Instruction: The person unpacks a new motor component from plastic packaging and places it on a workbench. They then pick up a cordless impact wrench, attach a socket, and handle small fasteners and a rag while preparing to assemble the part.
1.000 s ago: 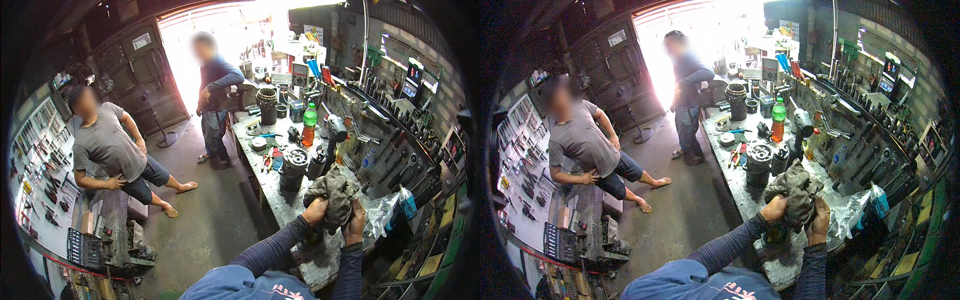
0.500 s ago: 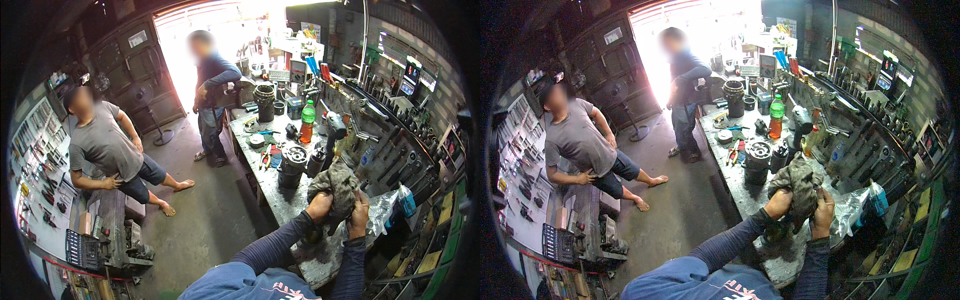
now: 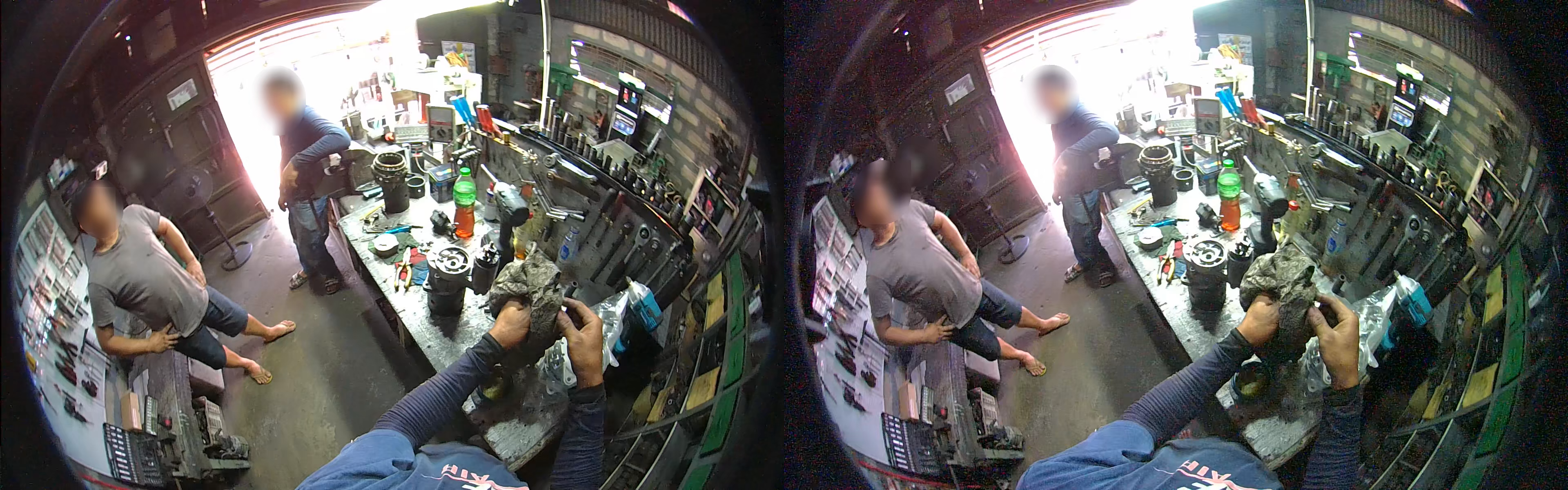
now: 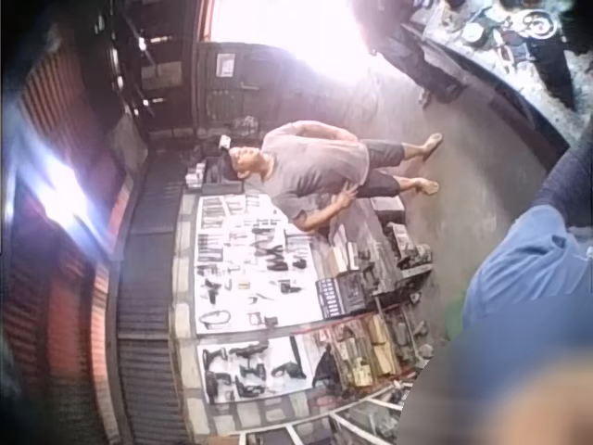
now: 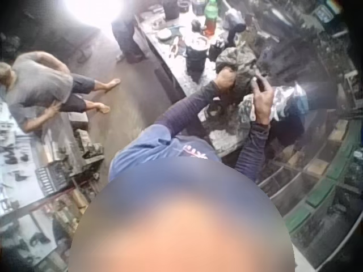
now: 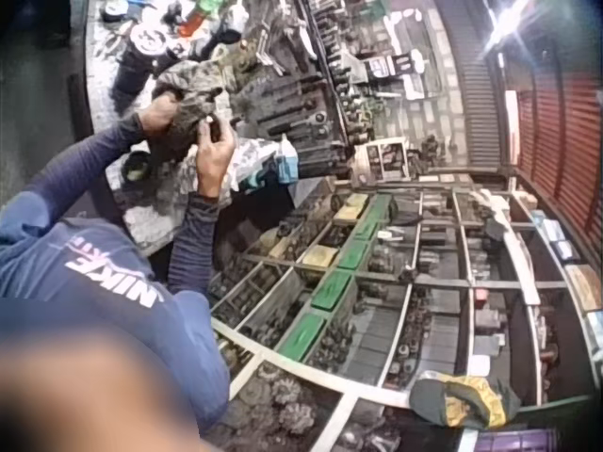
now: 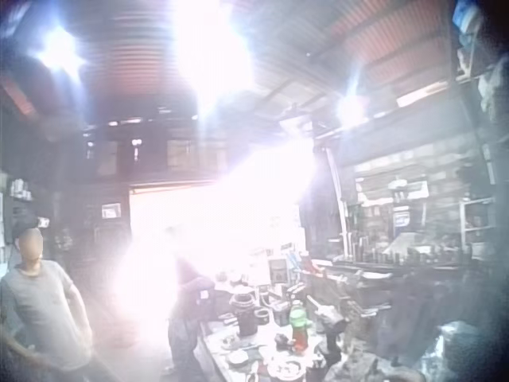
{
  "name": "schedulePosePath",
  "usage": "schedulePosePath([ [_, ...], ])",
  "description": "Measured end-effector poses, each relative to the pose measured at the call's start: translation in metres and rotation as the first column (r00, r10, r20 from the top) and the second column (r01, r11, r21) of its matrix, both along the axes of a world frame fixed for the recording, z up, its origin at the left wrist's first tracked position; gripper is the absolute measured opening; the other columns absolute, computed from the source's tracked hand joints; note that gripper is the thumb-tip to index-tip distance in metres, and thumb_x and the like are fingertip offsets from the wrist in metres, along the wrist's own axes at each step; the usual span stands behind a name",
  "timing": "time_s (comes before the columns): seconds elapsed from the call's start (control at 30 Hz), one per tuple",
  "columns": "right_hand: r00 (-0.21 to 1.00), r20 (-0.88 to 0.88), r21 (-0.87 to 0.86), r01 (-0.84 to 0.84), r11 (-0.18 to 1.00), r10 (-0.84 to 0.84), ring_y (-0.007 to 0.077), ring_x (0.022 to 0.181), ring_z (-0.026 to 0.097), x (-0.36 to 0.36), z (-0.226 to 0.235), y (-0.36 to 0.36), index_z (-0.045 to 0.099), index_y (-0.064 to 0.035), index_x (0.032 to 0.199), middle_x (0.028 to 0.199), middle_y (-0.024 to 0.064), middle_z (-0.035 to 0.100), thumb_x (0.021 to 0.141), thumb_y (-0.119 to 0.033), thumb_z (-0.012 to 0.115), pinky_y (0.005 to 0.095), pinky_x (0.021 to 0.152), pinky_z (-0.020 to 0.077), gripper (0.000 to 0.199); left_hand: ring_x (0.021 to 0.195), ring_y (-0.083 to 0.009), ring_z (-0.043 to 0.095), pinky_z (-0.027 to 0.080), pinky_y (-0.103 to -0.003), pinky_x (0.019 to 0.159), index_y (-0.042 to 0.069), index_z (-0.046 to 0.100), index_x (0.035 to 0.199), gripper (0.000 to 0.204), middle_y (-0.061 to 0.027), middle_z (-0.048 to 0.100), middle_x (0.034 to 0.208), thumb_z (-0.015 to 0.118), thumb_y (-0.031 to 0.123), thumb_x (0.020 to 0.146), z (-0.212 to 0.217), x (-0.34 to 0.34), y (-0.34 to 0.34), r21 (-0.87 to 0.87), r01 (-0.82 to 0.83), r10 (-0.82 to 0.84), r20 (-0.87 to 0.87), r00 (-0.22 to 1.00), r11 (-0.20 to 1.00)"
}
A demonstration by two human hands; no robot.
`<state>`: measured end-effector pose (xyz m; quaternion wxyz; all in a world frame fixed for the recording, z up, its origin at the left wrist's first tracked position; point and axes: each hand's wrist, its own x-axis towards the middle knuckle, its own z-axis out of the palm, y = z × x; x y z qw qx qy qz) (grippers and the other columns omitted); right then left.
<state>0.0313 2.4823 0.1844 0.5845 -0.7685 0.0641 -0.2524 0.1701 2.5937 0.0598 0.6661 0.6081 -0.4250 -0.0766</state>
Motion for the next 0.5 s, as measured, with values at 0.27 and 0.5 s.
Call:
schedulePosePath([
  [0.27, 0.906, 0.181, -0.277, 0.420, 0.864, -0.382, 0.0217, 0.099, 0.069, -0.024, 0.008, 0.013, 0.068, 0.0047, 0.115, 0.108, 0.0162, 0.073, 0.090, -0.003, 0.072, 0.0334, 0.092, 0.0515, 0.026, 0.109, -0.0181, 0.065, 0.052, -0.034, 0.097, -0.005, 0.062, 0.130, 0.033, -0.0101, 0.068, 0.126, 0.047, 0.010, 0.105, 0.040, 0.020, -0.044, -0.331, 0.272, -0.402, -0.439, 0.803, 0.904],
  [0.5, 0.872, 0.155, 0.070, 0.458, 0.886, -0.463, 0.0154, 0.100, 0.065, -0.101, 0.031, 0.031, 0.068, 0.0023, 0.117, 0.108, 0.0084, 0.072, 0.093, -0.012, 0.075, 0.0286, 0.091, 0.0508, 0.029, 0.079, -0.0500, 0.066, 0.053, -0.055, 0.074, -0.006, 0.071, 0.082, 0.046, -0.0337, 0.066, 0.084, 0.064, 0.039, 0.089, 0.045, 0.069, -0.086, 0.429, -0.282, 0.148, 0.320, 0.936, 0.858],
])
